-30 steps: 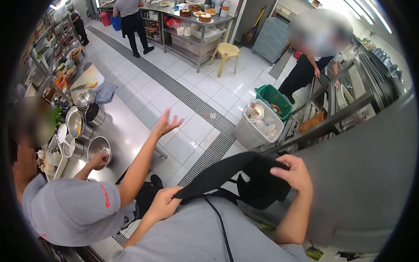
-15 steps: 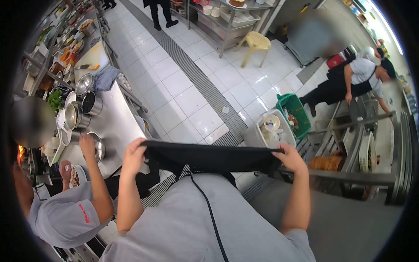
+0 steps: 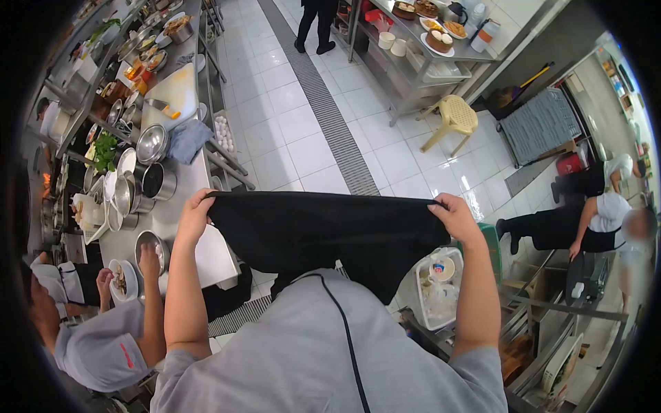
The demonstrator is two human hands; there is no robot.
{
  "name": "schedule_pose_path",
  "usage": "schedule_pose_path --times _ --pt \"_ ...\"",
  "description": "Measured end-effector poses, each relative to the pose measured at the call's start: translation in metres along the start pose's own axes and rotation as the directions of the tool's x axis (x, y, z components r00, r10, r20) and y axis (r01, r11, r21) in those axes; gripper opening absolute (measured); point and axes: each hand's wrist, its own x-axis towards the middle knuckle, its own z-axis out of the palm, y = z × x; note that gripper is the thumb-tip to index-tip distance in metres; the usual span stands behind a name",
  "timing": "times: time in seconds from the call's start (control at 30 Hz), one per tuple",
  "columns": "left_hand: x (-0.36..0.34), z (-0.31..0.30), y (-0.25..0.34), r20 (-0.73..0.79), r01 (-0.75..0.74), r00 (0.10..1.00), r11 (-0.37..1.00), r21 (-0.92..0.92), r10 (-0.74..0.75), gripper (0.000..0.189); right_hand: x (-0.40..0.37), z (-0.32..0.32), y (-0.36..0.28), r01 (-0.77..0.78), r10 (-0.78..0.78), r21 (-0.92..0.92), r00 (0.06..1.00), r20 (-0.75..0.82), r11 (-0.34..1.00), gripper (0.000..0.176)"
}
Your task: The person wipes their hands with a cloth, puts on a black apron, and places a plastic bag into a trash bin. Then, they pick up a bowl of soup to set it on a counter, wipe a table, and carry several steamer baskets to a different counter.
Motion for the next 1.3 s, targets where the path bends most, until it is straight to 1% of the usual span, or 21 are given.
schedule_pose_path --times 0.13,0.23,0.3,0.37,0.43,0.47,0.5,0.57,0.67,0.7,0.77,0.8,0.87,0.9,0.97,1.03,1.07,1.1,1.17,1.27,1.3 --pt "0.068 -0.003 -0.004 -0.024 -0.093 0.996 0.990 -0.103 0.091 0.014 0.059 -0.011 -0.025 -0.044 0.044 0.235 0.999 0.007 0.971 0.017" --pt "0.121 0.000 0.025 0.104 0.008 0.995 0.988 -0.156 0.008 0.015 0.104 -0.024 -0.051 -0.080 0.109 0.470 0.993 -0.034 0.879 0.028" --pt "0.163 0.006 0.059 0.128 0.125 0.984 0.992 -0.032 -0.120 0.021 0.144 -0.034 -0.073 -0.158 0.185 0.530 0.983 0.002 0.833 0.031" --pt "0.229 0.021 0.052 -0.001 0.249 0.965 0.922 -0.298 -0.261 0.028 0.191 -0.034 -0.095 -0.162 0.195 0.543 0.981 -0.003 0.824 0.033" --pt "0.268 0.045 0.039 -0.041 0.319 0.931 0.862 -0.394 -0.363 0.031 0.235 -0.021 -0.144 -0.185 0.161 0.591 0.983 0.093 0.785 0.034" --pt "0.278 0.062 0.027 -0.028 0.210 0.977 0.976 -0.060 -0.212 0.032 0.251 -0.012 -0.165 -0.138 0.112 0.534 0.990 0.082 0.834 0.035" --pt "0.274 0.081 0.016 0.034 0.066 0.996 0.957 0.284 -0.079 0.034 0.263 -0.002 -0.183 -0.093 0.066 0.479 0.995 0.074 0.873 0.036" --pt "0.229 0.125 0.063 0.061 -0.313 0.929 0.684 0.659 0.366 0.034 0.275 0.007 -0.220 -0.049 -0.019 0.305 0.976 0.216 0.951 0.024" --pt "0.241 0.161 0.151 0.362 -0.674 0.714 0.448 0.588 0.599 0.027 0.312 -0.001 -0.233 0.329 -0.256 -0.048 0.810 0.528 0.943 0.020" --pt "0.260 0.172 0.177 0.444 -0.761 0.630 0.394 0.515 0.637 0.025 0.321 -0.009 -0.241 0.338 -0.262 -0.045 0.801 0.538 0.940 0.020" --pt "0.306 0.195 0.219 0.573 -0.861 0.498 0.294 0.414 0.651 0.025 0.335 -0.030 -0.270 0.417 -0.196 -0.215 0.744 0.639 0.883 0.021" --pt "0.330 0.209 0.231 0.564 -0.854 0.506 0.288 0.433 0.652 0.025 0.349 -0.045 -0.272 0.478 -0.227 -0.248 0.732 0.642 0.843 0.022" --pt "0.381 0.239 0.244 0.662 -0.919 0.376 0.170 0.356 0.648 0.030 0.383 -0.074 -0.278 0.541 -0.286 -0.268 0.730 0.621 0.797 0.022" --pt "0.400 0.248 0.255 0.661 -0.915 0.384 0.170 0.366 0.644 0.030 0.400 -0.089 -0.279 0.579 -0.331 -0.298 0.737 0.590 0.759 0.023" --pt "0.430 0.266 0.269 0.699 -0.723 0.670 0.432 0.539 0.249 0.034 0.440 -0.118 -0.277 0.621 -0.366 -0.334 0.730 0.578 0.710 0.023" --pt "0.442 0.262 0.278 0.675 -0.732 0.669 0.432 0.527 0.311 0.035 0.478 -0.139 -0.274 0.678 -0.379 -0.509 0.727 0.572 0.531 0.026" --pt "0.448 0.262 0.279 0.657 -0.699 0.701 0.448 0.558 0.276 0.038 0.494 -0.144 -0.273 0.579 -0.249 -0.667 0.811 0.529 0.468 0.027" --pt "0.453 0.262 0.280 0.639 -0.664 0.731 0.462 0.588 0.238 0.042 0.513 -0.148 -0.266 0.592 -0.249 -0.654 0.801 0.545 0.470 0.027" --pt "0.464 0.263 0.274 0.597 -0.627 0.771 0.433 0.648 0.222 0.046 0.561 -0.155 -0.236 0.659 -0.430 -0.660 0.746 0.509 0.362 0.029" --pt "0.476 0.262 0.275 0.466 -0.501 0.860 0.518 0.693 0.209 0.041 0.599 -0.136 -0.226 0.658 -0.494 -0.548 0.751 0.437 0.516 0.027" --pt "0.479 0.264 0.281 0.347 -0.362 0.924 0.653 0.665 0.158 0.039 0.603 -0.123 -0.228 0.634 -0.508 -0.487 0.773 0.379 0.601 0.026"
